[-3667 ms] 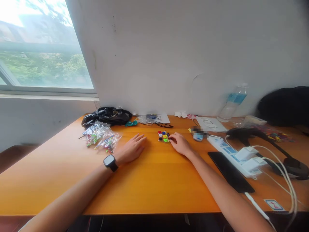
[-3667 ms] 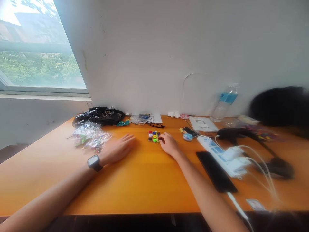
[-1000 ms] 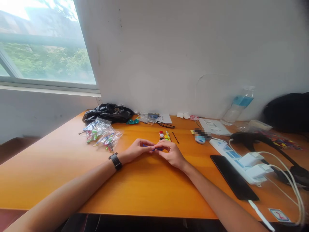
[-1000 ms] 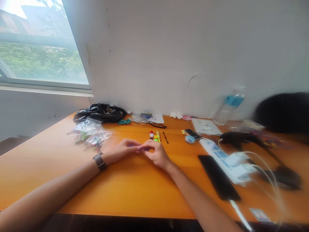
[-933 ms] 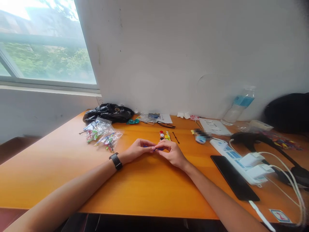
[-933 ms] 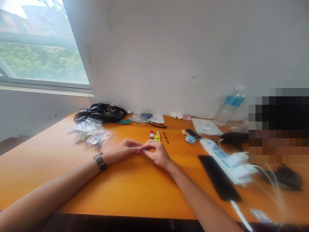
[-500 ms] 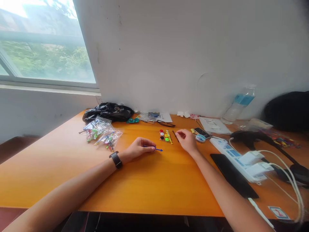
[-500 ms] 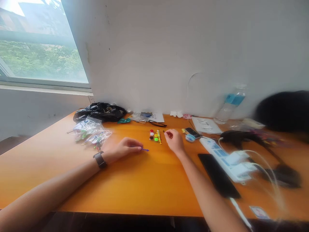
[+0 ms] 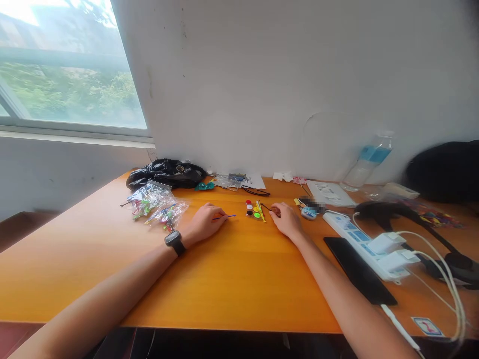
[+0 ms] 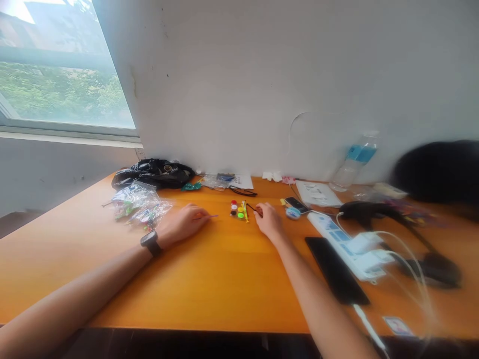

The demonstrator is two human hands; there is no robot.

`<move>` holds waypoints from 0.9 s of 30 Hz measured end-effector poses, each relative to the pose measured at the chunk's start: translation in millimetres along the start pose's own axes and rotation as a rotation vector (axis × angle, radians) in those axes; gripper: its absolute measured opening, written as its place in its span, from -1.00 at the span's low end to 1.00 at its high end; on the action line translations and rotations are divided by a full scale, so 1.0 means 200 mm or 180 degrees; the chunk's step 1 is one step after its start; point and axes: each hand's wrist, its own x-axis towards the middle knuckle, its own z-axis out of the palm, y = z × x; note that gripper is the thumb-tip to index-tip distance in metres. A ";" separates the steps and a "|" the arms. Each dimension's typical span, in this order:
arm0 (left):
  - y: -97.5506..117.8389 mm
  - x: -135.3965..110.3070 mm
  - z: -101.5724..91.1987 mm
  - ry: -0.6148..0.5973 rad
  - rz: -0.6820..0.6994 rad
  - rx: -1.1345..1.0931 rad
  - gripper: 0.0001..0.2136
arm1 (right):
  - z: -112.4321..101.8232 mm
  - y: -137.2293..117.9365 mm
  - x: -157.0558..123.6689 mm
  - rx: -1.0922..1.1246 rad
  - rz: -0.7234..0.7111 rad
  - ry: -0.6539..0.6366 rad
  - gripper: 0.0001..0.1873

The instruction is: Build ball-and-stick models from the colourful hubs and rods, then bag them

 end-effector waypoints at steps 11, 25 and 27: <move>0.01 -0.03 0.17 -0.0049 0.1453 -0.0168 -0.81 | 0.00 -0.12 -0.04 0.0763 -0.0809 0.0323 -0.83; -0.05 -0.04 0.28 -0.0117 0.0678 -0.0416 -0.55 | -0.02 -0.36 -0.18 0.2126 -0.0989 -0.0198 -0.85; -0.05 -0.04 0.28 -0.0121 0.0630 -0.0516 -0.58 | -0.01 -0.38 -0.19 0.2268 -0.0901 -0.0301 -0.86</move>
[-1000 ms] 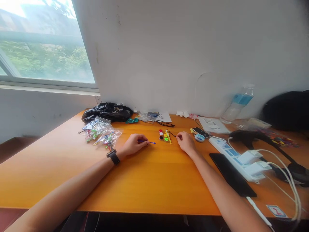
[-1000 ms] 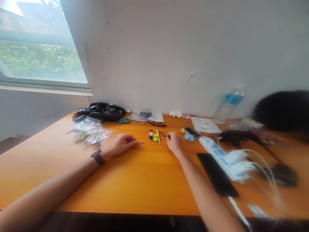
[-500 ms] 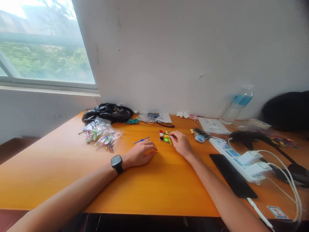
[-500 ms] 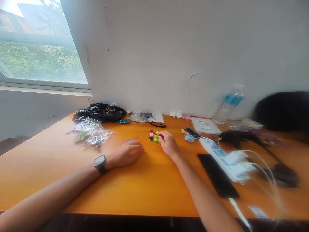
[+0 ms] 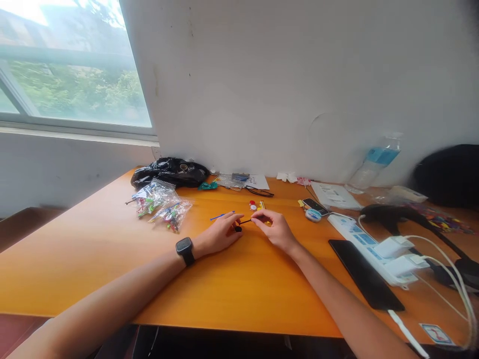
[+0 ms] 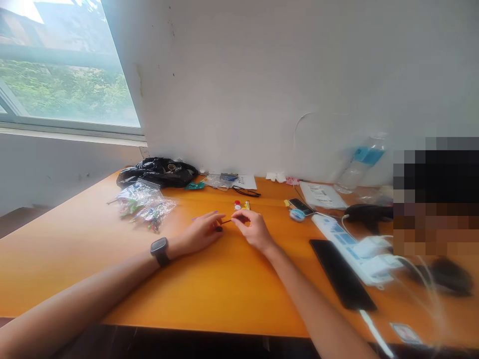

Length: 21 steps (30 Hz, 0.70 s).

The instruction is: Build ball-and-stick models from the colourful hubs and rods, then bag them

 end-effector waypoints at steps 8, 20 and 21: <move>0.00 0.01 -0.02 -0.0046 0.0056 -0.0474 -0.79 | 0.09 0.01 -0.06 0.0050 -0.0366 -0.0415 -0.85; 0.01 0.01 -0.03 -0.0014 -0.0141 -0.0506 -0.91 | 0.14 0.04 -0.07 -0.0022 -0.0624 -0.0660 -0.80; 0.01 0.01 -0.03 -0.0010 -0.0105 -0.0466 -0.92 | 0.14 0.03 -0.07 -0.0081 -0.0607 -0.0651 -0.79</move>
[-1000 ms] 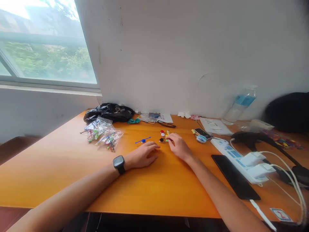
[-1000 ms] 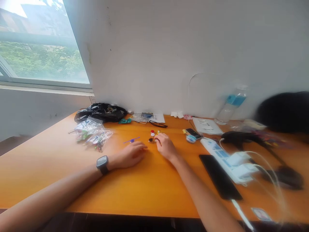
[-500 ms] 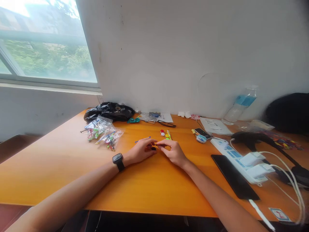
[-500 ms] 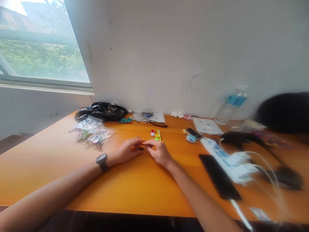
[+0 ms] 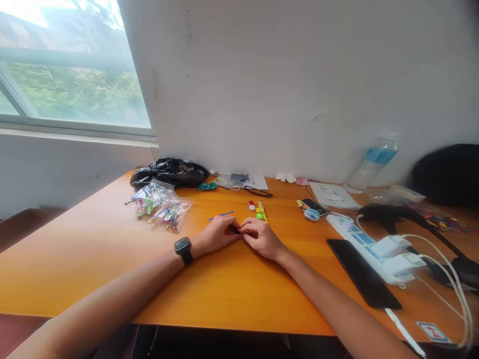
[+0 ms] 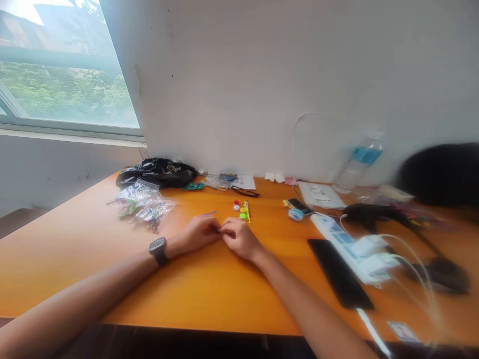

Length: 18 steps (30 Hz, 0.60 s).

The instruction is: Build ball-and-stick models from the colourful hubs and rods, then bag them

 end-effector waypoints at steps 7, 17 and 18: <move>0.00 0.00 0.03 0.0122 0.0204 0.0410 -0.95 | 0.01 -0.07 0.02 -0.0581 -0.0072 -0.0106 -0.77; 0.03 0.00 0.01 0.0156 0.0463 0.1002 -0.89 | -0.10 0.03 0.06 -0.0791 0.0298 0.0656 -0.93; 0.04 0.00 0.00 0.0171 0.0527 0.1100 -0.89 | -0.14 0.07 0.06 -0.0955 0.0536 0.0910 -0.94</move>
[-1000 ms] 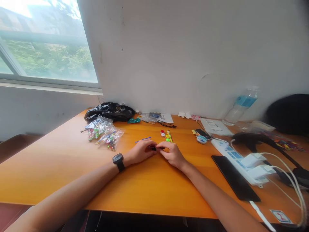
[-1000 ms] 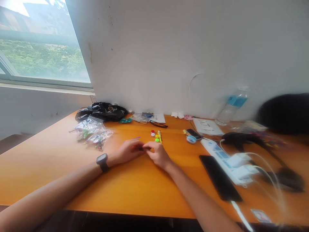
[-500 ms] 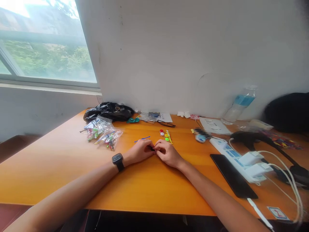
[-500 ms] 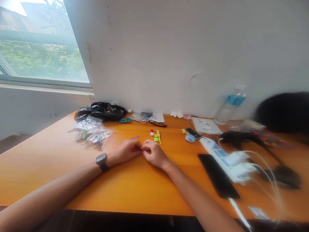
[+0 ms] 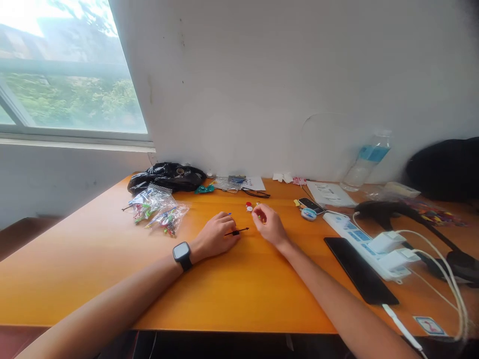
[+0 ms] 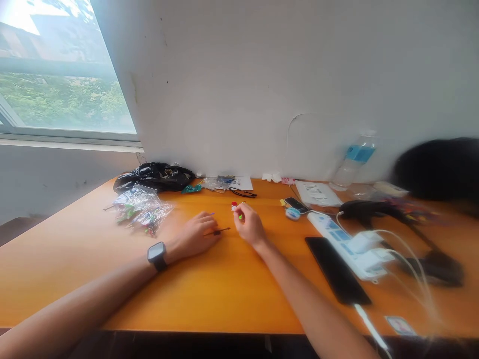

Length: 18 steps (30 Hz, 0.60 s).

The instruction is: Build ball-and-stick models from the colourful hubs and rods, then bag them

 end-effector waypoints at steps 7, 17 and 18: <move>0.01 0.01 -0.03 -0.0025 0.0032 0.0200 -0.91 | -0.11 0.21 0.05 -0.1198 0.1056 -0.0196 -0.87; 0.02 0.01 -0.06 0.0135 -0.0099 0.0338 -0.92 | -0.08 0.16 0.04 -0.1321 0.0967 -0.0217 -0.87; 0.02 0.01 -0.06 0.0170 -0.0154 0.0377 -0.93 | -0.09 0.16 0.04 -0.1335 0.0974 -0.0241 -0.90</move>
